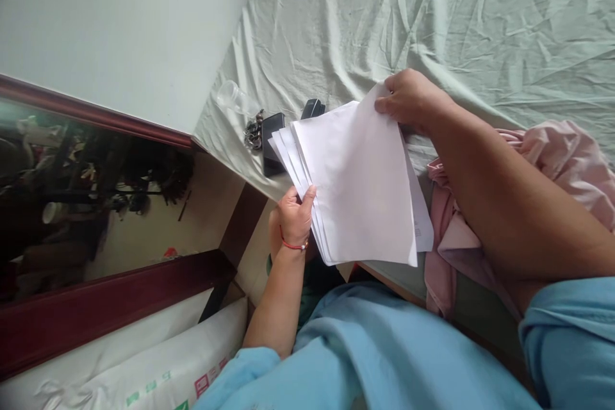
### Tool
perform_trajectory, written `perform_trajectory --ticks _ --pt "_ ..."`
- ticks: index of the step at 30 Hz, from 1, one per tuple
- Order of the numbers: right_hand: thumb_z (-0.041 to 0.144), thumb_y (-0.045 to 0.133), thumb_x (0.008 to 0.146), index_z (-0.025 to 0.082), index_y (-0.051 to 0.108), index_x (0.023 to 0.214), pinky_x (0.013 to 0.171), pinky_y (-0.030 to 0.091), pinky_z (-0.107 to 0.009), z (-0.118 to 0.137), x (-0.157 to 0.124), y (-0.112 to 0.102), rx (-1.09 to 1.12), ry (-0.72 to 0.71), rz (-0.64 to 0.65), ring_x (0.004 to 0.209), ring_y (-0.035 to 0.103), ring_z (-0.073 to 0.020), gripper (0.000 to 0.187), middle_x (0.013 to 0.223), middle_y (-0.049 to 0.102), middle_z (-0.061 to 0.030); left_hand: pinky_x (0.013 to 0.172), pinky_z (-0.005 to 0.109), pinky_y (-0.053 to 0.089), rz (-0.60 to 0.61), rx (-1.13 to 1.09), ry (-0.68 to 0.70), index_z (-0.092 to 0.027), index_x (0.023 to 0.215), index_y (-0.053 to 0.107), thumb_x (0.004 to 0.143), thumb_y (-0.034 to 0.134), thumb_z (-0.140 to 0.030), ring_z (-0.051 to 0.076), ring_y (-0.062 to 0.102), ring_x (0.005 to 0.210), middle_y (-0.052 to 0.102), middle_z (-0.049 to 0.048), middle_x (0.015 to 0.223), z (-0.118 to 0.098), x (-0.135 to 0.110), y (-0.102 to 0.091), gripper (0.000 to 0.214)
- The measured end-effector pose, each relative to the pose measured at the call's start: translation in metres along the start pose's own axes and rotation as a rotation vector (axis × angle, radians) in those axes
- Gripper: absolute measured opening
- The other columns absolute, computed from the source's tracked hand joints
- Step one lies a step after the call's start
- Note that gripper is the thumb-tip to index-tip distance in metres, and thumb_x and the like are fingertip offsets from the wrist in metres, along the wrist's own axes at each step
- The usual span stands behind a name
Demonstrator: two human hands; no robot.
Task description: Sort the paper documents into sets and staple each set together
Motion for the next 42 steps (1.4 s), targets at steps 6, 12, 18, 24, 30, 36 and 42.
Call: perform_trajectory --ticks 6,12,18,24,30,36,42 --pt "0.02 0.066 0.077 0.021 0.055 0.079 0.067 0.042 -0.034 0.013 -0.005 -0.003 -0.176 0.022 -0.028 0.07 0.048 -0.0171 0.011 0.08 0.059 -0.0059 0.068 0.028 0.042 0.001 0.01 0.011 -0.021 0.07 0.058 0.09 0.069 -0.053 0.014 0.05 0.065 0.058 -0.0015 0.065 -0.001 0.0 0.0 0.039" --pt "0.019 0.065 0.079 0.02 0.057 0.078 0.061 0.041 -0.032 0.013 -0.009 -0.001 0.005 0.04 -0.027 0.064 0.051 -0.0147 0.008 0.075 0.06 -0.003 0.062 0.027 0.036 -0.017 0.016 0.019 -0.022 0.061 0.043 0.091 0.067 -0.056 0.012 0.039 0.059 0.044 -0.0044 0.058 -0.008 -0.001 -0.003 0.051" --pt "0.019 0.063 0.081 0.019 0.064 0.09 0.07 0.047 -0.034 0.01 -0.004 0.002 -0.043 0.02 -0.015 0.077 0.059 -0.02 0.009 0.088 0.067 -0.0075 0.066 0.027 0.04 -0.003 0.007 0.009 -0.022 0.068 0.054 0.089 0.07 -0.054 0.014 0.046 0.065 0.054 -0.0024 0.064 -0.002 -0.001 -0.001 0.042" --pt "0.026 0.064 0.084 0.019 0.058 0.143 0.111 0.041 -0.051 0.018 -0.004 0.008 -0.26 -0.317 -0.139 0.138 0.045 -0.0392 0.059 0.141 0.061 -0.0152 0.071 0.028 0.044 0.011 0.005 0.009 -0.022 0.067 0.058 0.086 0.073 -0.058 0.014 0.05 0.066 0.056 -0.0024 0.064 0.005 -0.002 -0.001 0.044" --pt "0.029 0.058 0.092 0.025 0.072 0.121 0.113 0.04 -0.056 0.009 0.002 0.011 -0.259 -0.402 -0.002 0.141 0.046 -0.0376 0.032 0.126 0.071 -0.0129 0.078 0.029 0.048 0.025 -0.051 -0.012 -0.022 0.071 0.065 0.084 0.076 -0.058 0.017 0.059 0.072 0.062 -0.0001 0.068 0.012 -0.002 -0.001 0.041" --pt "0.027 0.069 0.089 0.023 0.074 0.113 0.104 0.045 -0.048 0.001 0.009 0.001 -0.217 -0.29 0.028 0.122 0.056 -0.0343 0.025 0.106 0.073 -0.0118 0.076 0.029 0.048 0.021 -0.045 -0.006 -0.021 0.07 0.063 0.084 0.076 -0.057 0.016 0.058 0.069 0.062 -0.0003 0.068 0.011 -0.001 0.0 0.041" --pt "0.019 0.072 0.084 0.02 0.078 0.111 0.083 0.047 -0.036 0.009 0.001 -0.007 -0.194 -0.179 0.071 0.086 0.06 -0.0186 0.028 0.098 0.071 -0.0057 0.068 0.026 0.044 0.016 0.008 -0.003 -0.021 0.067 0.058 0.084 0.076 -0.054 0.013 0.051 0.064 0.058 -0.003 0.063 0.004 0.0 0.001 0.041"
Point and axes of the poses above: each hand's wrist, its own x-axis towards the middle knuckle, its own y-axis out of the palm, z = x × y, the point moved 3 cm from there along x, towards the middle knuckle
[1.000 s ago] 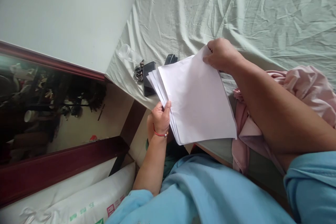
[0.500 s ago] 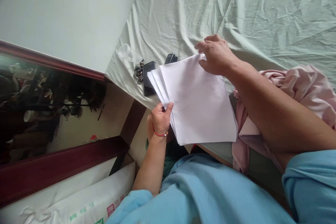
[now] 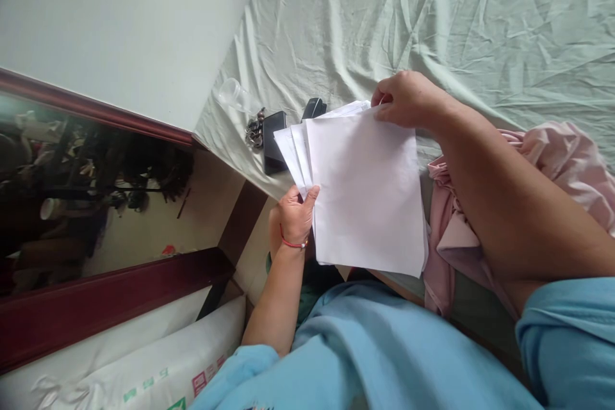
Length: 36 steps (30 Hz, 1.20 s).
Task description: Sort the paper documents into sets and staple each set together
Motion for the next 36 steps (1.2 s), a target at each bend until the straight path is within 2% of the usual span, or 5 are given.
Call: perform_trajectory --ticks 5,10,16,24,36 --pt "0.019 0.069 0.087 0.021 0.08 0.11 0.078 0.045 -0.034 0.003 -0.005 -0.003 0.043 0.018 0.051 0.079 0.056 -0.015 0.026 0.09 0.068 -0.0027 0.067 0.026 0.041 0.006 0.009 0.018 -0.021 0.069 0.057 0.087 0.074 -0.052 0.012 0.05 0.064 0.058 -0.0034 0.064 -0.005 0.0 -0.001 0.04" --pt "0.021 0.069 0.086 0.023 0.081 0.113 0.082 0.047 -0.035 0.003 -0.008 -0.006 0.086 -0.054 0.056 0.083 0.058 -0.0162 0.029 0.094 0.07 -0.0021 0.058 0.027 0.033 -0.028 -0.02 0.009 -0.022 0.06 0.044 0.093 0.065 -0.051 0.011 0.037 0.056 0.04 -0.0051 0.055 -0.008 -0.002 -0.004 0.05" --pt "0.022 0.07 0.084 0.023 0.082 0.107 0.089 0.049 -0.034 0.004 -0.015 -0.011 0.254 -0.171 0.08 0.091 0.064 -0.0176 0.027 0.095 0.073 -0.0011 0.071 0.029 0.045 -0.033 -0.217 -0.074 -0.021 0.073 0.063 0.093 0.061 -0.043 0.017 0.057 0.073 0.062 0.0004 0.07 -0.006 -0.002 -0.001 0.03" --pt "0.025 0.073 0.085 0.024 0.081 0.113 0.082 0.048 -0.035 -0.008 -0.004 -0.007 0.096 -0.058 -0.004 0.086 0.062 -0.0165 0.03 0.103 0.074 -0.0028 0.058 0.029 0.028 -0.032 -0.097 -0.011 -0.022 0.063 0.037 0.099 0.056 -0.053 0.012 0.032 0.058 0.034 -0.0047 0.059 -0.009 -0.002 -0.004 0.051" --pt "0.033 0.077 0.082 0.025 0.081 0.101 0.071 0.044 -0.033 -0.022 0.0 -0.013 0.088 0.051 -0.06 0.078 0.059 -0.0145 0.021 0.087 0.073 -0.0003 0.058 0.03 0.026 -0.043 -0.058 -0.007 -0.022 0.064 0.034 0.099 0.054 -0.06 0.012 0.03 0.059 0.032 -0.0047 0.06 -0.01 0.0 -0.005 0.055"
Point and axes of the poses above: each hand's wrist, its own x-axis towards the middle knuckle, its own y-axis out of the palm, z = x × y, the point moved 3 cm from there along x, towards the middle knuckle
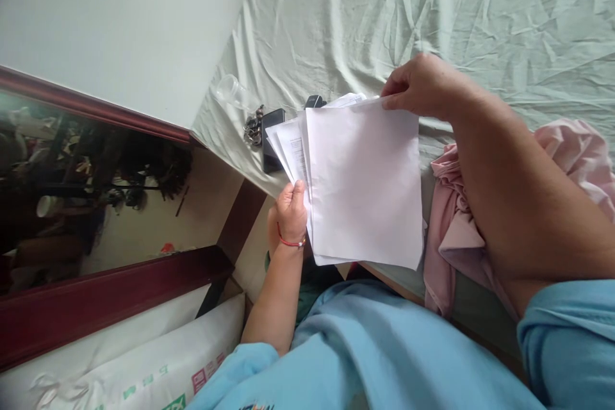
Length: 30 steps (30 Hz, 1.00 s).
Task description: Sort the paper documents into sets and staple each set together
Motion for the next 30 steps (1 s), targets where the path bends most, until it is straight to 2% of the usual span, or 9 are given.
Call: perform_trajectory --ticks 6,12,15,18,22,30 --pt "0.031 0.075 0.083 0.026 0.081 0.101 0.071 0.044 -0.032 0.004 -0.005 -0.003 0.083 -0.028 -0.007 0.077 0.058 -0.0131 0.019 0.088 0.073 0.0 0.058 0.029 0.027 -0.002 -0.022 0.006 -0.022 0.064 0.034 0.099 0.054 -0.059 0.012 0.03 0.06 0.032 -0.0047 0.06 0.001 0.0 0.001 0.054" --pt "0.018 0.065 0.082 0.023 0.08 0.1 0.073 0.045 -0.032 0.016 -0.012 -0.01 0.094 0.038 -0.195 0.075 0.055 -0.013 0.023 0.086 0.07 -0.0029 0.057 0.029 0.025 0.019 0.051 0.041 -0.023 0.063 0.03 0.098 0.056 -0.057 0.011 0.026 0.058 0.027 -0.0055 0.059 -0.003 0.001 0.001 0.056" --pt "0.016 0.061 0.082 0.024 0.08 0.099 0.076 0.046 -0.032 0.018 -0.013 -0.01 0.103 0.01 -0.24 0.077 0.056 -0.0145 0.027 0.081 0.067 -0.003 0.055 0.03 0.024 0.054 0.086 0.069 -0.023 0.062 0.026 0.098 0.057 -0.057 0.011 0.024 0.057 0.024 -0.0056 0.059 -0.006 0.001 0.0 0.058" --pt "0.018 0.061 0.082 0.025 0.08 0.1 0.074 0.047 -0.032 0.019 -0.013 -0.008 0.115 -0.018 -0.221 0.074 0.054 -0.0149 0.027 0.08 0.065 -0.0032 0.055 0.03 0.023 0.081 0.085 0.072 -0.023 0.062 0.025 0.097 0.057 -0.06 0.011 0.023 0.057 0.023 -0.0056 0.059 -0.008 0.001 0.001 0.06" --pt "0.021 0.061 0.08 0.024 0.081 0.099 0.069 0.045 -0.032 0.022 -0.014 -0.004 0.101 -0.044 -0.115 0.067 0.049 -0.0133 0.027 0.08 0.066 -0.0024 0.054 0.029 0.023 0.081 0.057 0.063 -0.022 0.061 0.025 0.095 0.059 -0.065 0.011 0.022 0.057 0.023 -0.0055 0.058 -0.007 0.002 0.001 0.064" --pt "0.017 0.061 0.078 0.022 0.08 0.097 0.073 0.046 -0.032 0.023 -0.012 0.001 0.014 -0.039 -0.024 0.078 0.058 -0.0167 0.027 0.09 0.072 -0.0032 0.055 0.029 0.024 0.062 0.059 0.059 -0.022 0.062 0.025 0.096 0.059 -0.061 0.011 0.022 0.058 0.024 -0.0056 0.059 -0.008 0.001 0.001 0.062"
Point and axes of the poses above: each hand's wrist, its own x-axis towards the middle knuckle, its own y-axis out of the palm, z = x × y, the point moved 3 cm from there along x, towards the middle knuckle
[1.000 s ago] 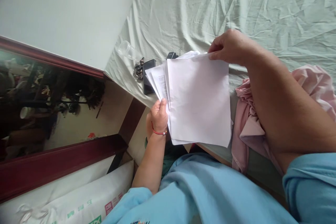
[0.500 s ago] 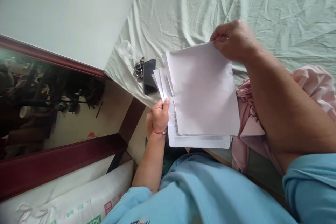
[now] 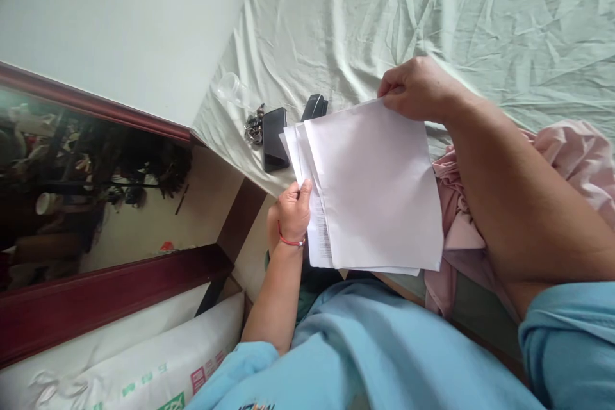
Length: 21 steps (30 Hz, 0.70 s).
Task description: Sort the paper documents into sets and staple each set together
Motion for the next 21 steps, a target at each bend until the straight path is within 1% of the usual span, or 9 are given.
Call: perform_trajectory --ticks 3,6,8,13,21 --pt "0.018 0.062 0.077 0.022 0.079 0.094 0.072 0.046 -0.032 -0.0031 0.0023 0.0015 -0.008 0.013 0.005 0.081 0.059 -0.0182 0.025 0.091 0.072 -0.0045 0.056 0.028 0.026 0.007 -0.016 -0.004 -0.023 0.064 0.028 0.098 0.058 -0.056 0.011 0.024 0.058 0.026 -0.0057 0.06 -0.0008 -0.0004 0.0 0.056" --pt "0.018 0.062 0.077 0.021 0.079 0.095 0.072 0.046 -0.033 -0.0045 0.0039 0.0028 -0.034 0.015 0.006 0.08 0.059 -0.018 0.025 0.089 0.072 -0.005 0.059 0.027 0.031 -0.007 -0.037 0.0 -0.023 0.072 0.038 0.098 0.059 -0.051 0.011 0.03 0.059 0.033 -0.0058 0.063 0.0 0.0004 -0.0008 0.043" --pt "0.019 0.062 0.076 0.021 0.079 0.095 0.072 0.046 -0.032 -0.0047 0.0044 0.0033 -0.032 0.022 0.004 0.079 0.059 -0.0174 0.025 0.088 0.072 -0.0045 0.06 0.027 0.032 -0.012 -0.042 -0.001 -0.023 0.077 0.042 0.099 0.057 -0.048 0.012 0.033 0.06 0.037 -0.0056 0.065 0.0014 0.0008 -0.0011 0.037" --pt "0.02 0.063 0.073 0.022 0.079 0.092 0.067 0.045 -0.031 -0.003 0.0023 0.0026 0.025 0.056 0.012 0.075 0.057 -0.0159 0.025 0.083 0.07 -0.0028 0.061 0.027 0.032 -0.005 -0.03 -0.006 -0.023 0.075 0.04 0.101 0.055 -0.047 0.012 0.037 0.06 0.039 -0.0055 0.063 0.0047 0.0004 -0.0004 0.038" --pt "0.023 0.066 0.075 0.022 0.08 0.091 0.066 0.044 -0.033 -0.0005 -0.0019 0.0016 0.101 0.119 0.015 0.067 0.055 -0.0147 0.021 0.077 0.068 -0.002 0.061 0.028 0.032 -0.02 -0.041 -0.012 -0.023 0.075 0.04 0.1 0.056 -0.049 0.012 0.036 0.059 0.04 -0.0058 0.063 0.0061 0.0 0.0001 0.04"
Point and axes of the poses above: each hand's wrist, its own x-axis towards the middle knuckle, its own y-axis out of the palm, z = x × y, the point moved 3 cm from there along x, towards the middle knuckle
